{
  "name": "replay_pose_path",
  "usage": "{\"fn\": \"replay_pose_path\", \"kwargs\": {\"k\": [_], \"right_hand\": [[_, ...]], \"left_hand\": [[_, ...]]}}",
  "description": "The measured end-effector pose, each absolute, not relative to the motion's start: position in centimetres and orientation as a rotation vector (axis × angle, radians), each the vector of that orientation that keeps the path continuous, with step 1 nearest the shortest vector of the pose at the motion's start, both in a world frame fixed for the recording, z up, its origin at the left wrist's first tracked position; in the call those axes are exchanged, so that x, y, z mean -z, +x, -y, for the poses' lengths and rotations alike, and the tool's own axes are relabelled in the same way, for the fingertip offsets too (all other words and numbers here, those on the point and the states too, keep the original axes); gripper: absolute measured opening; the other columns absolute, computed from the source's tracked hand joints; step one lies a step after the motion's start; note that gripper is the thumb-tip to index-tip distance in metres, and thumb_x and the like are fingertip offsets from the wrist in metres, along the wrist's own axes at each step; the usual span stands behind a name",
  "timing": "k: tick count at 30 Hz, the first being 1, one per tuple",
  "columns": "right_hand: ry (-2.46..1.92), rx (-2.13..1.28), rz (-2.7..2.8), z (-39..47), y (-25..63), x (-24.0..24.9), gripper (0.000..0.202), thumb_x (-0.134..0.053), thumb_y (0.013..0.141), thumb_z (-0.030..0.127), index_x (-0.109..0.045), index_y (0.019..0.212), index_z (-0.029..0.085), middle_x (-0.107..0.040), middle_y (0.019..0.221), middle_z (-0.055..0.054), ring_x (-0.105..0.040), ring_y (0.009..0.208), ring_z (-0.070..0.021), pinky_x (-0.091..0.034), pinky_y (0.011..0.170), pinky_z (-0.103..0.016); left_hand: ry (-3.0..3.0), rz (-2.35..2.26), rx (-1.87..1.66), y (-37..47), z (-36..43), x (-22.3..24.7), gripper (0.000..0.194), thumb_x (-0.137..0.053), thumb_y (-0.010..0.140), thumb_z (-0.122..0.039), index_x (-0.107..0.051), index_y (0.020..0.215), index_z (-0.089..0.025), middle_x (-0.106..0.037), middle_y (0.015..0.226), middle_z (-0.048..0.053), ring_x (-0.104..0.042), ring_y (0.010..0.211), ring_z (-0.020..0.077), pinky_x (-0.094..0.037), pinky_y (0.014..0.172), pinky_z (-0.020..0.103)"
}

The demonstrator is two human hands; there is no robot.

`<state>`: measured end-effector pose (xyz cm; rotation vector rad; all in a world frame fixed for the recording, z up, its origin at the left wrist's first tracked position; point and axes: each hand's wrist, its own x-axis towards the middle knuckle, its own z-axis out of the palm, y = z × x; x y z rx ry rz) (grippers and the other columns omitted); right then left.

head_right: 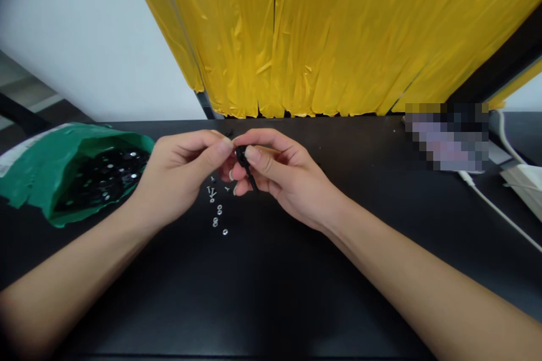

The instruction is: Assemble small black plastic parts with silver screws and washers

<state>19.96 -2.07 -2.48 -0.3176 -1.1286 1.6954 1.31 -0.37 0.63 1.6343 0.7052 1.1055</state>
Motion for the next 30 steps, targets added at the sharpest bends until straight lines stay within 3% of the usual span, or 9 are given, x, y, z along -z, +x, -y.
{"fn": "replay_pose_path", "kwargs": {"k": [5, 16, 21, 26, 30], "right_hand": [[-0.300, -1.700, 1.126, 2.17, 19.91, 2.50, 0.009, -0.072, 0.101, 0.023, -0.077, 0.108, 0.026, -0.079, 0.084, 0.003, -0.074, 0.076, -0.0089, -0.063, 0.079, -0.022], [-0.278, -1.684, 1.156, 2.17, 19.99, 2.41, 0.010, -0.071, 0.102, 0.020, -0.077, 0.108, 0.025, -0.079, 0.084, 0.004, -0.074, 0.077, -0.0071, -0.062, 0.078, -0.019], [-0.302, -1.648, 1.166, 2.11, 20.05, 2.34, 0.010, -0.072, 0.101, 0.021, -0.077, 0.107, 0.027, -0.078, 0.086, 0.003, -0.073, 0.079, -0.0086, -0.061, 0.078, -0.020], [-0.301, -1.649, 1.171, 2.16, 19.91, 2.39, 0.009, -0.071, 0.102, 0.023, -0.077, 0.108, 0.027, -0.079, 0.085, 0.003, -0.072, 0.077, -0.0080, -0.061, 0.077, -0.019], [-0.260, -1.644, 1.170, 2.27, 19.76, 2.36, 0.009, -0.072, 0.102, 0.022, -0.076, 0.108, 0.026, -0.078, 0.084, 0.003, -0.072, 0.078, -0.0087, -0.061, 0.076, -0.020]], "left_hand": [[1.761, -0.652, -1.215, 1.65, 1.07, -1.06, 0.018, -0.078, 0.094, -0.021, -0.075, 0.078, -0.015, -0.072, 0.075, -0.001, -0.070, 0.062, 0.0090, -0.058, 0.061, 0.019], [1.357, -0.581, -0.979, 1.54, 0.56, -0.56, 0.006, -0.079, 0.093, -0.021, -0.077, 0.088, -0.019, -0.076, 0.073, -0.002, -0.074, 0.064, 0.0110, -0.055, 0.059, 0.019], [1.681, -0.712, -1.133, 1.68, 0.74, -0.77, 0.026, -0.071, 0.099, -0.029, -0.075, 0.076, -0.017, -0.074, 0.071, 0.000, -0.070, 0.062, 0.0109, -0.054, 0.058, 0.021], [1.925, -0.676, -1.338, 1.81, 1.16, -0.59, 0.020, -0.071, 0.097, -0.016, -0.075, 0.078, -0.017, -0.073, 0.078, 0.001, -0.068, 0.061, 0.0100, -0.057, 0.058, 0.021], [1.807, -0.625, -1.243, 1.64, 1.17, -0.65, 0.019, -0.073, 0.097, -0.017, -0.075, 0.078, -0.016, -0.072, 0.077, 0.000, -0.070, 0.061, 0.0115, -0.059, 0.059, 0.024]]}}
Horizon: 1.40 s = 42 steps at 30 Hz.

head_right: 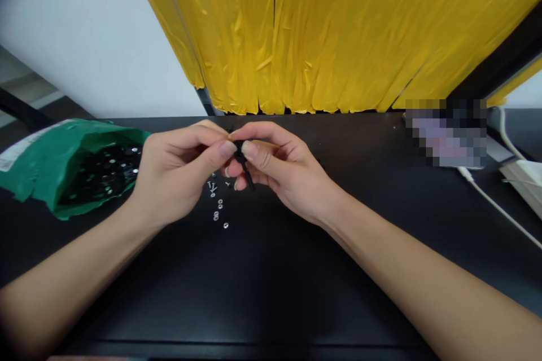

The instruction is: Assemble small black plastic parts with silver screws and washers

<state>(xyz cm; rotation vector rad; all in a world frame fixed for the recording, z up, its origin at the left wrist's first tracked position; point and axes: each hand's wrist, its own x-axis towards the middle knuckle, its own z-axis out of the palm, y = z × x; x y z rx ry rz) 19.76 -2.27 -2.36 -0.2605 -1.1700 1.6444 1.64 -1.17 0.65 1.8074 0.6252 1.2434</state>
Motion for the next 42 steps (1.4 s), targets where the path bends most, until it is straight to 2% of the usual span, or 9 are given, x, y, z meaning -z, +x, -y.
{"fn": "replay_pose_path", "kwargs": {"k": [4, 9, 15, 19, 22, 26, 31, 37, 42], "right_hand": [[-0.288, -1.650, 1.177, 2.26, 19.77, 2.41, 0.008, -0.076, 0.099, 0.025, -0.075, 0.106, 0.027, -0.077, 0.081, 0.005, -0.073, 0.077, -0.0093, -0.061, 0.074, -0.020], [-0.329, -1.657, 1.174, 2.21, 19.92, 2.32, 0.008, -0.079, 0.096, 0.028, -0.076, 0.104, 0.028, -0.077, 0.079, 0.006, -0.072, 0.073, -0.0082, -0.061, 0.075, -0.019], [-0.350, -1.599, 1.192, 2.12, 20.01, 2.26, 0.007, -0.078, 0.097, 0.028, -0.076, 0.104, 0.028, -0.077, 0.081, 0.006, -0.072, 0.072, -0.0086, -0.061, 0.076, -0.022], [-0.333, -1.570, 1.207, 2.07, 19.93, 2.38, 0.006, -0.074, 0.099, 0.024, -0.075, 0.104, 0.027, -0.076, 0.082, 0.004, -0.072, 0.077, -0.0095, -0.060, 0.074, -0.021], [-0.337, -1.555, 1.208, 2.08, 19.82, 2.46, 0.006, -0.073, 0.100, 0.024, -0.074, 0.105, 0.027, -0.076, 0.084, 0.004, -0.071, 0.078, -0.0098, -0.060, 0.074, -0.022], [-0.354, -1.562, 1.209, 2.21, 19.64, 2.44, 0.007, -0.075, 0.099, 0.028, -0.073, 0.105, 0.028, -0.076, 0.081, 0.004, -0.071, 0.076, -0.0111, -0.061, 0.072, -0.024], [-0.363, -1.581, 1.205, 2.26, 19.62, 2.59, 0.008, -0.076, 0.098, 0.029, -0.071, 0.104, 0.027, -0.076, 0.080, 0.005, -0.073, 0.076, -0.0114, -0.060, 0.071, -0.023], [-0.353, -1.584, 1.218, 2.16, 19.85, 2.52, 0.004, -0.073, 0.100, 0.027, -0.073, 0.105, 0.027, -0.076, 0.081, 0.006, -0.072, 0.073, -0.0098, -0.061, 0.074, -0.023], [-0.392, -1.521, 1.243, 2.14, 19.90, 2.28, 0.005, -0.075, 0.099, 0.029, -0.072, 0.103, 0.028, -0.075, 0.082, 0.005, -0.071, 0.073, -0.0113, -0.061, 0.074, -0.026]], "left_hand": [[1.620, -0.584, -1.082, 1.53, 0.90, -0.83, 0.018, -0.079, 0.094, -0.025, -0.075, 0.078, -0.017, -0.074, 0.073, 0.000, -0.072, 0.062, 0.0118, -0.057, 0.060, 0.022], [1.438, -0.593, -1.027, 1.71, 0.88, -0.72, 0.016, -0.084, 0.089, -0.025, -0.075, 0.079, -0.017, -0.076, 0.072, 0.000, -0.073, 0.064, 0.0118, -0.055, 0.062, 0.021], [1.321, -0.632, -1.012, 1.73, 0.66, -0.26, 0.016, -0.086, 0.087, -0.031, -0.076, 0.093, -0.020, -0.075, 0.074, -0.001, -0.073, 0.064, 0.0141, -0.059, 0.064, 0.026], [1.582, -0.704, -1.112, 1.89, 0.69, -0.34, 0.029, -0.077, 0.094, -0.043, -0.074, 0.080, -0.019, -0.074, 0.073, 0.001, -0.071, 0.062, 0.0144, -0.056, 0.061, 0.027], [1.782, -0.731, -1.209, 2.08, 1.17, -0.51, 0.032, -0.074, 0.097, -0.041, -0.070, 0.074, -0.019, -0.073, 0.073, 0.001, -0.070, 0.062, 0.0138, -0.056, 0.062, 0.027], [1.796, -0.681, -1.252, 2.09, 1.52, -0.50, 0.024, -0.074, 0.098, -0.032, -0.068, 0.080, -0.018, -0.071, 0.073, -0.001, -0.069, 0.060, 0.0121, -0.056, 0.059, 0.025], [1.566, -0.642, -1.088, 1.76, 0.93, -0.46, 0.027, -0.083, 0.090, -0.037, -0.069, 0.079, -0.017, -0.073, 0.070, 0.000, -0.071, 0.060, 0.0127, -0.053, 0.056, 0.023], [1.279, -0.606, -0.947, 1.71, 0.80, -0.61, 0.021, -0.089, 0.083, -0.028, -0.071, 0.081, -0.018, -0.073, 0.071, -0.002, -0.073, 0.064, 0.0121, -0.052, 0.056, 0.019], [1.360, -0.641, -1.016, 2.13, 0.86, -0.44, 0.024, -0.085, 0.088, -0.039, -0.074, 0.084, -0.019, -0.071, 0.071, -0.002, -0.070, 0.061, 0.0121, -0.052, 0.056, 0.022]]}}
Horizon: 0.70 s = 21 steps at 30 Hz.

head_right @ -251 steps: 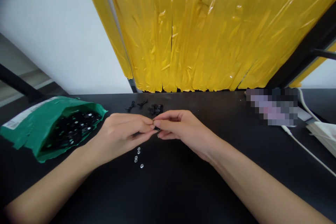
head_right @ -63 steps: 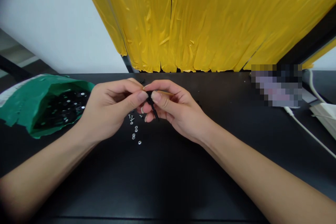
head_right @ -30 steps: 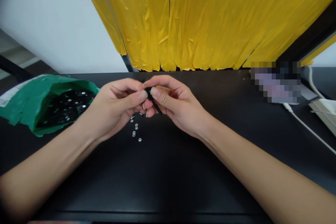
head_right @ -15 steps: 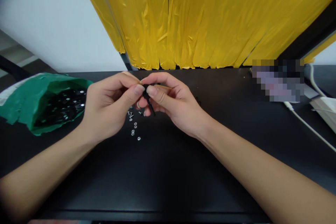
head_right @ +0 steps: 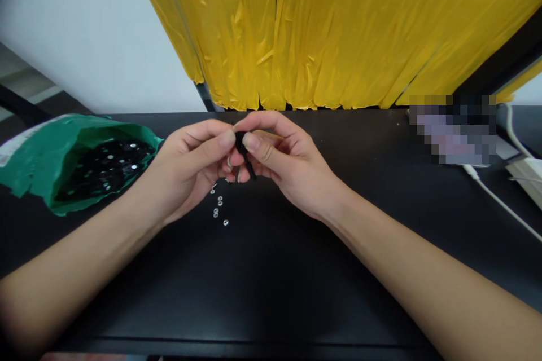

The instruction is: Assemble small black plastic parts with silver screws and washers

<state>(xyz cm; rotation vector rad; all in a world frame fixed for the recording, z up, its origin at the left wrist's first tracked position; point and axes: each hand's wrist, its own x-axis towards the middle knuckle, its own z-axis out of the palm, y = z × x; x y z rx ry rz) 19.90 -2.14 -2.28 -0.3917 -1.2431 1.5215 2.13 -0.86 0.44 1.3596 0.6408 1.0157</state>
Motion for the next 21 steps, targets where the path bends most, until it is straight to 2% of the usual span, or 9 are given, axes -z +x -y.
{"fn": "replay_pose_path", "kwargs": {"k": [2, 8, 12, 17, 21], "right_hand": [[-0.395, -1.512, 1.241, 2.1, 19.9, 2.4, 0.005, -0.074, 0.100, 0.028, -0.071, 0.104, 0.028, -0.075, 0.083, 0.005, -0.071, 0.076, -0.0114, -0.060, 0.073, -0.025], [-0.407, -1.507, 1.231, 2.2, 19.7, 2.7, 0.006, -0.072, 0.101, 0.027, -0.072, 0.106, 0.029, -0.075, 0.083, 0.004, -0.069, 0.073, -0.0108, -0.059, 0.071, -0.024], [-0.413, -1.517, 1.224, 2.4, 19.6, 2.6, 0.011, -0.074, 0.100, 0.029, -0.072, 0.111, 0.029, -0.076, 0.081, 0.004, -0.071, 0.075, -0.0117, -0.060, 0.071, -0.024], [-0.451, -1.556, 1.208, 2.5, 19.6, 2.6, 0.012, -0.078, 0.096, 0.032, -0.071, 0.105, 0.027, -0.075, 0.073, 0.006, -0.071, 0.069, -0.0111, -0.061, 0.070, -0.024], [-0.455, -1.598, 1.195, 2.4, 19.6, 2.8, 0.016, -0.081, 0.094, 0.032, -0.069, 0.104, 0.027, -0.075, 0.071, 0.006, -0.072, 0.067, -0.0108, -0.062, 0.073, -0.024]], "left_hand": [[1.535, -0.704, -1.116, 2.2, 1.0, -0.4, 0.027, -0.078, 0.094, -0.042, -0.073, 0.081, -0.019, -0.071, 0.071, -0.001, -0.068, 0.059, 0.0122, -0.052, 0.057, 0.025], [1.982, -0.818, -1.331, 2.0, 1.5, -0.4, 0.027, -0.069, 0.101, -0.029, -0.074, 0.076, -0.020, -0.073, 0.078, 0.002, -0.068, 0.068, 0.0143, -0.054, 0.065, 0.028], [1.793, -0.738, -1.253, 2.0, 1.4, -0.4, 0.027, -0.074, 0.098, -0.034, -0.069, 0.076, -0.019, -0.072, 0.073, 0.000, -0.068, 0.059, 0.0134, -0.055, 0.061, 0.028], [1.551, -0.619, -1.006, 1.5, 0.4, -0.3, 0.034, -0.080, 0.093, -0.042, -0.066, 0.073, -0.018, -0.072, 0.066, 0.000, -0.072, 0.061, 0.0154, -0.055, 0.062, 0.027], [1.400, -0.608, -0.873, 0.9, 0.0, -0.4, 0.032, -0.085, 0.087, -0.041, -0.069, 0.073, -0.017, -0.073, 0.066, 0.001, -0.072, 0.061, 0.0155, -0.058, 0.063, 0.027]]}}
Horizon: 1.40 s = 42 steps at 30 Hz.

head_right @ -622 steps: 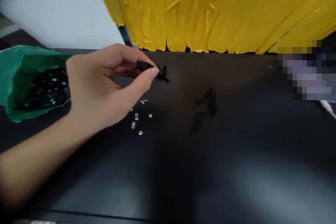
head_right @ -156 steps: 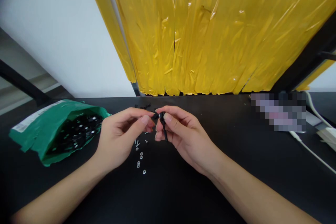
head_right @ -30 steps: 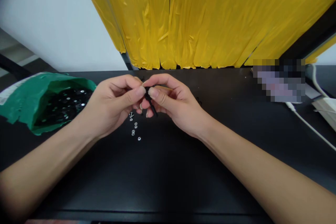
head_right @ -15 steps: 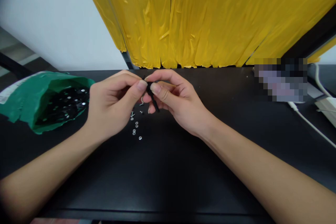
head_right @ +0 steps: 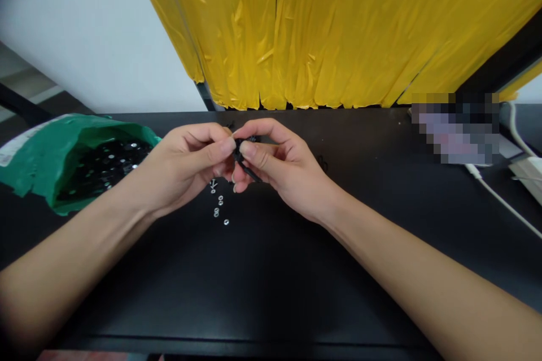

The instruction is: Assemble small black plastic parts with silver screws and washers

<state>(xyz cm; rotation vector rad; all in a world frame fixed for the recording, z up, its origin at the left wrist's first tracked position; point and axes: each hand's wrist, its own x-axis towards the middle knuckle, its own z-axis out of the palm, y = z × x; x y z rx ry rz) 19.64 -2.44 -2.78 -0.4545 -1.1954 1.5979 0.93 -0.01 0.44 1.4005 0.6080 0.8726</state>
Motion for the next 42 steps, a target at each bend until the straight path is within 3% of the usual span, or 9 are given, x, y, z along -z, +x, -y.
{"fn": "replay_pose_path", "kwargs": {"k": [7, 11, 16, 25, 31, 36, 42], "right_hand": [[-0.419, -1.635, 1.172, 2.2, 20.0, 2.7, 0.009, -0.077, 0.098, 0.029, -0.071, 0.105, 0.028, -0.076, 0.076, 0.007, -0.074, 0.067, -0.0095, -0.064, 0.072, -0.022], [-0.422, -1.613, 1.158, 2.2, 20.1, 2.2, 0.008, -0.076, 0.099, 0.028, -0.071, 0.104, 0.029, -0.075, 0.075, 0.007, -0.073, 0.066, -0.0091, -0.064, 0.075, -0.023], [-0.372, -1.632, 1.154, 2.1, 20.0, 2.4, 0.009, -0.076, 0.099, 0.026, -0.070, 0.105, 0.027, -0.076, 0.077, 0.005, -0.073, 0.069, -0.0094, -0.063, 0.076, -0.024], [-0.328, -1.674, 1.132, 2.0, 19.6, 2.6, 0.004, -0.073, 0.101, 0.025, -0.073, 0.105, 0.026, -0.076, 0.077, 0.004, -0.074, 0.071, -0.0089, -0.062, 0.075, -0.022], [-0.298, -1.666, 1.134, 1.8, 19.8, 2.9, 0.007, -0.071, 0.102, 0.023, -0.074, 0.107, 0.026, -0.076, 0.079, 0.004, -0.074, 0.071, -0.0087, -0.061, 0.072, -0.020], [-0.283, -1.673, 1.128, 1.8, 19.6, 2.9, 0.007, -0.071, 0.102, 0.023, -0.075, 0.107, 0.026, -0.076, 0.080, 0.003, -0.073, 0.071, -0.0077, -0.060, 0.073, -0.020], [-0.281, -1.686, 1.112, 1.9, 19.3, 2.9, 0.005, -0.074, 0.100, 0.024, -0.076, 0.105, 0.026, -0.075, 0.079, 0.004, -0.071, 0.070, -0.0067, -0.059, 0.072, -0.018]], "left_hand": [[1.187, -0.549, -0.831, 1.2, 0.3, -0.5, 0.014, -0.086, 0.087, -0.024, -0.074, 0.084, -0.018, -0.078, 0.077, 0.001, -0.077, 0.067, 0.0144, -0.058, 0.066, 0.023], [1.181, -0.561, -0.869, 1.5, 0.4, -0.4, 0.013, -0.085, 0.088, -0.027, -0.078, 0.097, -0.021, -0.076, 0.077, -0.001, -0.073, 0.067, 0.0122, -0.056, 0.064, 0.022], [1.308, -0.732, -1.012, 1.4, 0.5, -0.5, 0.014, -0.079, 0.091, -0.031, -0.078, 0.086, -0.018, -0.071, 0.072, 0.000, -0.065, 0.063, 0.0117, -0.053, 0.060, 0.022], [1.375, -0.682, -1.067, 1.8, 1.3, -0.6, 0.017, -0.072, 0.096, -0.026, -0.077, 0.083, -0.017, -0.073, 0.073, -0.001, -0.070, 0.062, 0.0099, -0.052, 0.061, 0.020], [1.249, -0.700, -1.062, 2.1, 1.8, -0.3, 0.007, -0.077, 0.092, -0.023, -0.076, 0.087, -0.019, -0.074, 0.072, -0.002, -0.071, 0.063, 0.0101, -0.053, 0.060, 0.018], [1.182, -0.714, -1.033, 2.2, 2.0, -0.1, 0.016, -0.074, 0.094, -0.031, -0.074, 0.085, -0.018, -0.072, 0.072, -0.001, -0.070, 0.064, 0.0126, -0.055, 0.061, 0.021], [1.199, -0.700, -1.060, 2.2, 2.0, -0.4, 0.014, -0.072, 0.095, -0.025, -0.073, 0.083, -0.018, -0.073, 0.069, -0.001, -0.071, 0.063, 0.0127, -0.054, 0.062, 0.022]]}}
